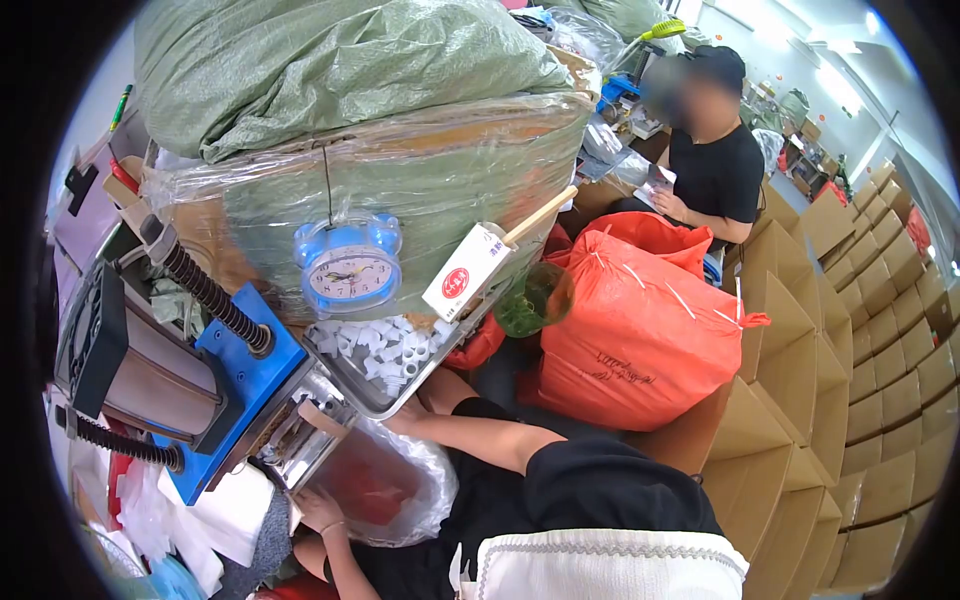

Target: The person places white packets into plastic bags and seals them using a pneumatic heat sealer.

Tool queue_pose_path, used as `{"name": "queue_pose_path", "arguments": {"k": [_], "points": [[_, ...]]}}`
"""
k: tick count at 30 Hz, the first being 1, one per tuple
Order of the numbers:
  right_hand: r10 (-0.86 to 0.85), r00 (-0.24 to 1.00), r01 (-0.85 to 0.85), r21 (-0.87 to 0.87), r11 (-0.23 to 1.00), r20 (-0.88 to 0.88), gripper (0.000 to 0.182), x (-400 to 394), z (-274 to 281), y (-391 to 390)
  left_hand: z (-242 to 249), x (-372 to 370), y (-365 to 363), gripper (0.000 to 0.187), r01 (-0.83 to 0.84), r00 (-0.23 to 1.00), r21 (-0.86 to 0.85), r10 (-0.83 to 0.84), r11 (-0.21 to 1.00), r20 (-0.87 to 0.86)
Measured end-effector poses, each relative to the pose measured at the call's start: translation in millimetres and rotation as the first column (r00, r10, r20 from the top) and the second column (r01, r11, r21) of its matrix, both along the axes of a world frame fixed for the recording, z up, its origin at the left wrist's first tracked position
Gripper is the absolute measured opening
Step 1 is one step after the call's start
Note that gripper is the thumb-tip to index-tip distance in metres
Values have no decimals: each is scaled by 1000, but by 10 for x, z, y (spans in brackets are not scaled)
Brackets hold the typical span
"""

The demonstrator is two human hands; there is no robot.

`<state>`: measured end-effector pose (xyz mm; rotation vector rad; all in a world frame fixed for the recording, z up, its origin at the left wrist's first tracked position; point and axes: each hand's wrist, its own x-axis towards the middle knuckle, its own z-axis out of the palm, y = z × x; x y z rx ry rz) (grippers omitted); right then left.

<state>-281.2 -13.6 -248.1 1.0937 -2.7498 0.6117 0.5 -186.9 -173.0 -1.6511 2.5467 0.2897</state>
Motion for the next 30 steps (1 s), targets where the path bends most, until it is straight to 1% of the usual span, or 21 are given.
{"name": "queue_pose_path", "arguments": {"k": [1,4,6,8,9,10,11,12,13,14,15,16,17,18,20,22,24,26,27,28,30], "points": [[-3,1000,4,12,1000,-9,42,57,-51,4,92,-17,152,55,149,988,-166,-152,975,-10],[-13,999,15,48,999,-37,41,145,-172,-8,489,-174,390,64,348,913,-44,-328,936,241],[-12,999,15,67,998,-45,41,134,-188,-102,281,-166,165,65,303,917,1,-292,953,273],[49,999,-48,94,994,-14,40,-39,-122,-79,130,2,-89,62,275,960,163,-262,947,-101],[116,993,-118,111,987,25,40,-100,-76,-127,35,25,-88,54,353,931,79,-358,932,75],[197,977,-205,127,970,76,40,-90,-64,-208,-97,36,-115,49,311,947,102,-317,945,51],[280,951,-296,132,946,129,39,-91,-73,-322,558,-165,75,45,332,885,244,-390,911,255],[355,920,-377,133,917,163,39,235,-159,-476,137,-85,71,45,298,929,117,-316,947,193],[389,754,-401,-98,911,529,42,321,622,-370,228,-154,240,46,303,936,124,-320,945,145],[361,864,-409,71,910,352,45,490,942,-353,124,-52,426,49,491,865,62,-494,869,87],[507,858,-512,59,857,78,46,629,1106,-249,139,-42,652,53,572,818,-40,-565,819,107],[598,776,-599,66,798,-201,47,806,1153,-96,89,-6,851,53,626,759,62,-625,778,183],[724,669,-713,129,689,-169,48,960,1049,67,-10,32,1007,53,672,683,165,-690,722,239],[825,549,-803,190,565,-131,49,1077,970,216,-120,98,1113,52,597,746,317,-655,737,117],[692,407,-848,529,43,596,48,1212,1054,367,-47,82,1203,52,516,810,467,-587,718,8],[765,427,-843,519,143,483,43,1218,1029,395,336,-77,1098,41,271,732,744,-632,610,252],[820,447,-839,487,244,358,38,1274,1129,384,44,41,1097,38,310,728,627,-603,715,328],[862,500,-862,-141,486,-86,27,1353,1646,397,63,80,1166,38,494,790,306,-567,814,233],[829,533,-843,-187,504,-168,23,1317,2003,436,294,108,1238,37,481,872,247,-489,841,-30],[788,565,-823,-236,517,-244,20,1204,2330,474,468,149,1286,37,477,873,245,-487,844,-24],[596,719,-695,-332,638,-358,17,898,2636,530,798,236,1379,40,421,723,-192,-455,887,-520]]}}
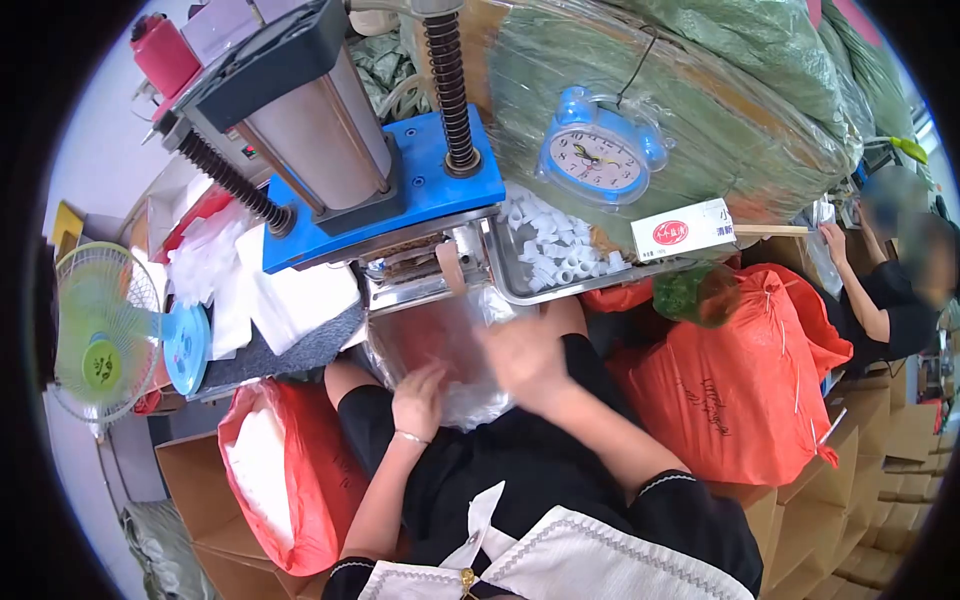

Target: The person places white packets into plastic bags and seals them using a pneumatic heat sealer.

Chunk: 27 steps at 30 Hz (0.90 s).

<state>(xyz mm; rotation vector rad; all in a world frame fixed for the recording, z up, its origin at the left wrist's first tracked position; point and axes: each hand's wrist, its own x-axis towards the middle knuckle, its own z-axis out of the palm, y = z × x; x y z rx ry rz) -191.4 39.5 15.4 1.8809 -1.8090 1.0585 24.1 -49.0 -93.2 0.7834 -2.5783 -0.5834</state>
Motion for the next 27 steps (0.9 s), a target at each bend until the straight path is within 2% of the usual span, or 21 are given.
{"name": "queue_pose_path", "arguments": {"k": [2,4,5,7,10,11,12,14,15,18,19,22,23,24,25,26,27], "points": [[-277,958,262,161,952,76,15,-376,197,-54,498,-52,-60,42,-189,977,-216,161,958,-142],[-407,913,384,274,882,30,12,-661,286,-230,717,-56,-266,56,-337,939,-388,334,858,-78],[-404,914,382,265,885,31,12,-720,255,-283,785,-102,-401,56,-341,938,-394,336,853,-83],[-386,917,381,512,769,-102,13,-801,114,-399,894,-194,-675,65,-501,844,-387,537,774,-18],[-355,927,364,504,783,-119,14,-751,3,-586,687,-169,-990,75,-526,829,-288,558,800,33],[-360,927,361,487,795,-100,13,-720,17,-599,624,-149,-969,65,-535,826,-315,563,784,-1],[-358,928,362,485,796,-105,13,-711,21,-605,541,-113,-932,65,-538,825,-312,565,783,-5],[-384,923,368,379,849,-36,12,-692,-34,-610,368,7,-821,56,-444,876,-399,483,802,-4],[-385,922,368,386,846,-35,12,-698,-67,-605,451,49,-723,39,-439,893,-386,439,811,-94],[-373,928,355,313,881,-1,11,-729,-115,-553,466,202,-707,35,-406,914,-271,393,873,-103],[-355,935,319,373,871,28,12,-735,-85,-543,458,188,-747,29,-431,899,-281,381,858,-215],[-320,946,261,453,853,58,17,-777,-51,-554,525,210,-828,24,-456,876,-245,383,856,-293],[-350,934,297,396,869,67,19,-792,-59,-554,564,218,-861,16,-463,870,-277,370,842,-326],[-380,922,334,338,880,78,20,-788,-48,-567,633,233,-858,16,-464,870,-277,373,842,-324],[-379,922,332,340,880,80,20,-775,-33,-567,715,248,-855,13,-447,878,-219,378,867,-295],[-462,846,392,276,878,268,20,-759,-9,-547,786,258,-853,10,-430,886,-159,381,889,-265],[-511,733,461,225,859,450,21,-747,12,-536,830,245,-838,7,-454,861,-132,397,881,-317]]}}
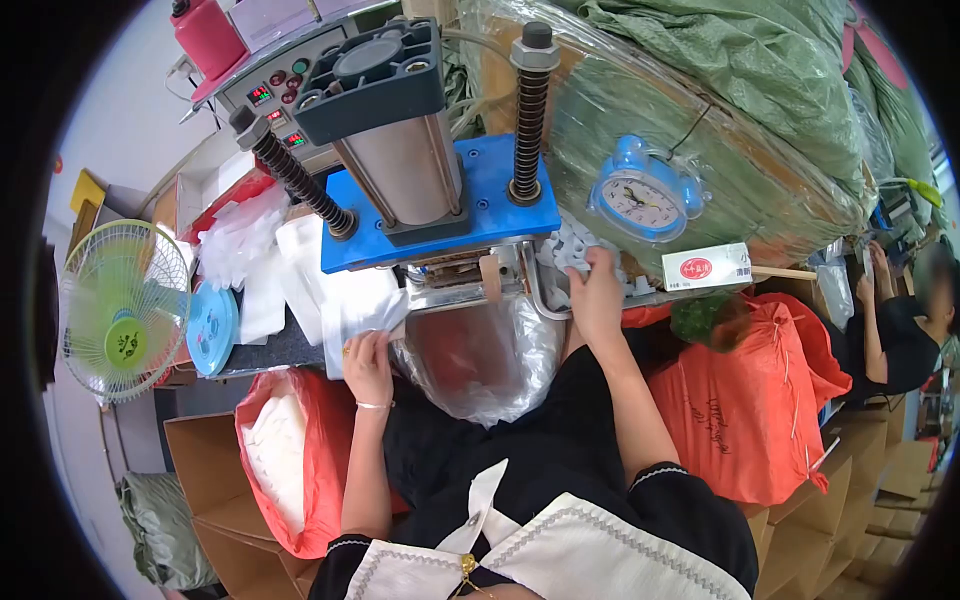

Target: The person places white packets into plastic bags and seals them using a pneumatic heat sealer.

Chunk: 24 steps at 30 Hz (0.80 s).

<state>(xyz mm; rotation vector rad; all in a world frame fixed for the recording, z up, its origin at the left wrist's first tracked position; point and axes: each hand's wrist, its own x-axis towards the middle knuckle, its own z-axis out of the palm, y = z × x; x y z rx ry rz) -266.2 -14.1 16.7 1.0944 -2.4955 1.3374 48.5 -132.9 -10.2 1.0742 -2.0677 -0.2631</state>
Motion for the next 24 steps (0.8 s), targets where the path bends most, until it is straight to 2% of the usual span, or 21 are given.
{"name": "queue_pose_path", "arguments": {"k": [1,3,4,5,7,8,9,10,11,13,14,15,17,18,19,20,21,22,23,24], "points": [[-3,1000,3,6,1000,7,21,-8,-16,26,163,-26,63,7,3,1000,6,-3,1000,7],[143,915,-80,-180,981,377,20,-38,-47,106,544,-116,244,10,6,1000,296,-4,955,-6],[253,786,-115,-268,957,564,14,107,110,106,574,-143,303,14,107,990,460,-51,882,-131],[250,783,-113,-265,958,569,14,246,201,89,512,-194,376,13,198,967,517,-79,833,-242],[476,679,-375,-293,880,559,7,482,346,41,477,-374,509,14,312,930,626,-95,715,-355],[474,676,-375,-290,881,565,7,552,443,-11,405,-441,552,15,334,916,694,-47,638,-398],[581,717,-533,-235,813,384,5,591,539,-81,336,-494,579,15,359,900,751,6,554,-435],[680,707,-665,-145,733,196,6,604,596,-138,322,-526,593,17,403,874,785,55,471,-482],[677,708,-662,-142,736,202,6,589,624,-187,273,-529,609,17,403,876,789,56,465,-480],[792,610,-762,290,579,20,11,527,659,-290,172,-551,621,17,426,859,804,93,416,-504],[831,553,-796,332,506,61,13,504,588,-329,151,-557,629,17,427,859,804,93,414,-504],[832,552,-797,332,504,61,13,523,539,-355,149,-573,637,17,411,875,789,44,457,-482],[811,500,-866,142,480,304,15,603,443,-414,127,-584,632,17,392,890,770,6,503,-457],[776,535,-829,29,559,333,17,659,373,-422,86,-583,626,18,397,891,777,-3,489,-454],[780,529,-833,30,552,334,17,688,333,-397,48,-579,621,19,402,892,783,-11,475,-451],[658,556,-760,-10,650,508,17,715,313,-365,18,-567,615,19,398,892,784,-4,476,-451],[515,542,-672,-26,740,664,18,734,288,-353,-6,-554,591,20,423,883,820,28,386,-469],[536,630,-600,-85,795,562,18,721,154,-326,-13,-555,573,22,450,873,844,53,290,-484],[538,631,-600,-87,795,559,18,647,124,-305,-6,-568,553,22,452,873,842,51,293,-486],[478,838,-491,-18,871,263,18,546,118,-274,32,-597,528,22,468,856,830,78,305,-511]]}}
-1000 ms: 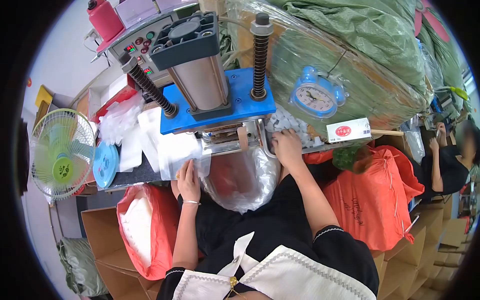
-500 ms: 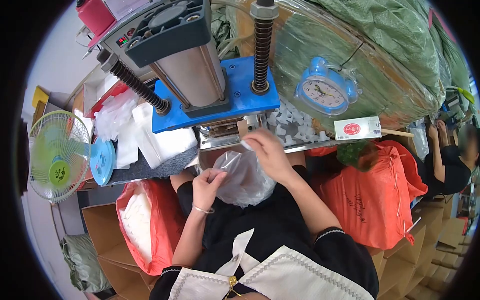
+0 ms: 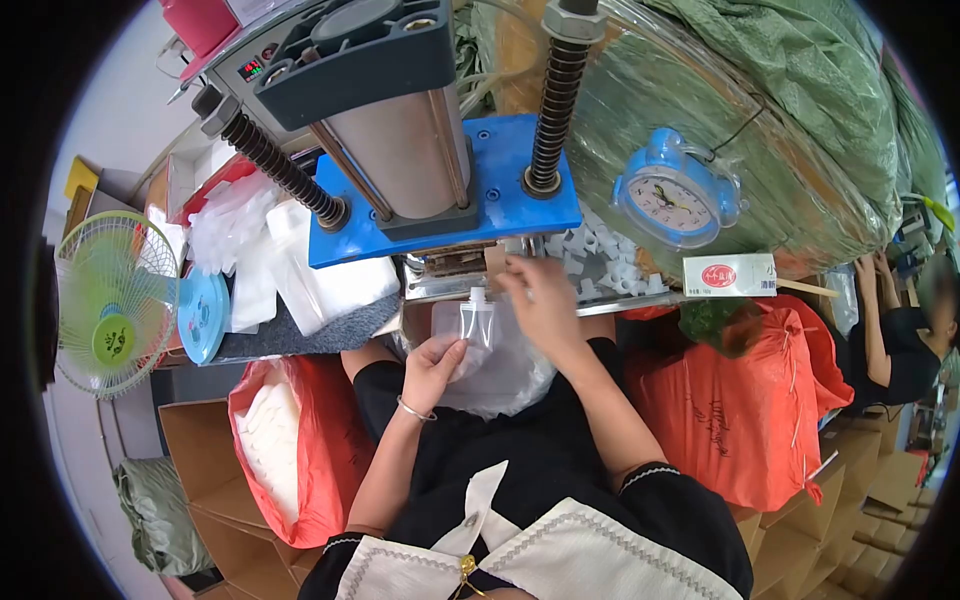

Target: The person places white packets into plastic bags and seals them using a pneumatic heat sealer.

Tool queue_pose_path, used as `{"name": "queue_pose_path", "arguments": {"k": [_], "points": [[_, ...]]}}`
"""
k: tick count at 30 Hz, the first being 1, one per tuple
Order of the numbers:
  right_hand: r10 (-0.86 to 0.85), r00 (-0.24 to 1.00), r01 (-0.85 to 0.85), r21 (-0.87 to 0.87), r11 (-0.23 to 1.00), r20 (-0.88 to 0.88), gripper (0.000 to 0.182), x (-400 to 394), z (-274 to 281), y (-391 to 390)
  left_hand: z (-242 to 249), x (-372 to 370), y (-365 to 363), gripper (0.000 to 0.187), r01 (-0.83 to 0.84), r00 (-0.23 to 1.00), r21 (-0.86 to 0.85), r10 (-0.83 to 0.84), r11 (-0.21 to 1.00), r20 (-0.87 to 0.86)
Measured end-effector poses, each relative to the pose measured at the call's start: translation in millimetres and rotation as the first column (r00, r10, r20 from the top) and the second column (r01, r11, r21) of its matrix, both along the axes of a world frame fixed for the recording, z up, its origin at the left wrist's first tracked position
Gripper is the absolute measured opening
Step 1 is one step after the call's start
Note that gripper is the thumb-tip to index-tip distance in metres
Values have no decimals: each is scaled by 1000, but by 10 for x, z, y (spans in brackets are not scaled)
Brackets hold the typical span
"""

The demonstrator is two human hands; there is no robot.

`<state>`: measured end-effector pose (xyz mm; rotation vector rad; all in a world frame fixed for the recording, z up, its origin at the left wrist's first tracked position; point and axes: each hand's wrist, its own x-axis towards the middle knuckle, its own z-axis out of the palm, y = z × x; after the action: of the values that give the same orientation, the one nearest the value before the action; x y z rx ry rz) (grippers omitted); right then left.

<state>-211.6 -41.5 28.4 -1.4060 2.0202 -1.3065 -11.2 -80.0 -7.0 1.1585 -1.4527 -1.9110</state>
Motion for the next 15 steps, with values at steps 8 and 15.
{"name": "queue_pose_path", "arguments": {"k": [8,15], "points": [[-230,838,270,10,963,-496,30,-465,-154,42,-74,-188,-425,19,-82,996,-193,87,978,18],[-142,857,203,72,976,-495,33,-457,-115,21,-147,-325,-561,23,-108,992,-164,117,981,45]]}}
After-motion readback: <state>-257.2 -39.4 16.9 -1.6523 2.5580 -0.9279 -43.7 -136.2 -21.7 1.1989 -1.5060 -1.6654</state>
